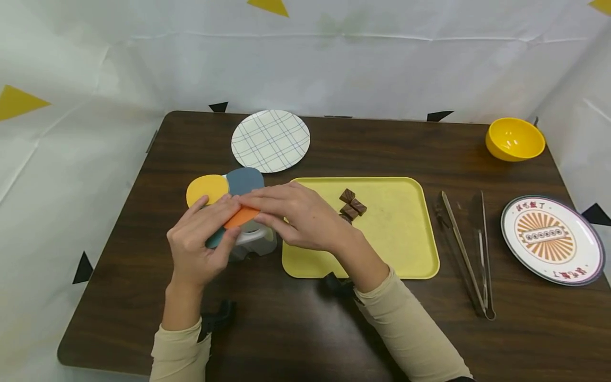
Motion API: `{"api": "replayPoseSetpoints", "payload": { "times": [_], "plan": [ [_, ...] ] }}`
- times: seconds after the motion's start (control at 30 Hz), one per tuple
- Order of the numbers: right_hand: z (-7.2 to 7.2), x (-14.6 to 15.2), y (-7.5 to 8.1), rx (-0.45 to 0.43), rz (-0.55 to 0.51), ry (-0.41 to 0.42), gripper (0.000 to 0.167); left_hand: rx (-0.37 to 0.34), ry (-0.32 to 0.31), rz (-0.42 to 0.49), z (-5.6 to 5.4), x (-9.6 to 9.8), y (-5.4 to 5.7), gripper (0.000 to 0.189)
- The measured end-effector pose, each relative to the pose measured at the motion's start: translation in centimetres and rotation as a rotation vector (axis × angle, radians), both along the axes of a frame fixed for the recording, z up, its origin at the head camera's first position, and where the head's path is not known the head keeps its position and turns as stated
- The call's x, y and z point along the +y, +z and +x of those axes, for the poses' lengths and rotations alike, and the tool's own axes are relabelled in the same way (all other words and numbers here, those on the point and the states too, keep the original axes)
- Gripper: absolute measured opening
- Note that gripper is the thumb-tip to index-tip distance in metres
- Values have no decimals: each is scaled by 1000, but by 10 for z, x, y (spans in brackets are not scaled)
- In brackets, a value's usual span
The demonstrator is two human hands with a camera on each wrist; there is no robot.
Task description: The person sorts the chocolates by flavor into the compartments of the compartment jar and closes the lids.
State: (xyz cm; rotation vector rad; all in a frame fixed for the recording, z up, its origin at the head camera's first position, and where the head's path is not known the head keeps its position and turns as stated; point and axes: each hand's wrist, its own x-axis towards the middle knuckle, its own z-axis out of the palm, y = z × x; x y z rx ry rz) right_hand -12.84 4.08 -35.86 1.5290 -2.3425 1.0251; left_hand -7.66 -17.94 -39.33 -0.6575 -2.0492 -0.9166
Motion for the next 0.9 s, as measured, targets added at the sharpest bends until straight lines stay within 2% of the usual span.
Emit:
{"api": "replayPoseSetpoints", "payload": {
  "times": [0.17,0.33,0.5,0.67,0.9],
  "plan": [
    [1,-5,-1,-43,-40,-45,38,-49,24,-50,3,-2,5,47],
    [4,-10,-2,-62,-78,-113,37,-87,83,-70,6,2,9,46],
    [5,-13,-2,-65,-97,-145,40,-50,133,-48,5,8,8,45],
    [7,-12,-1,-92,-68,-165,46,-31,138,-27,2,9,5,46],
    [10,-6,-4,-138,-69,-111,56,-9,130,-1,2,8,3,46]
  ]
}}
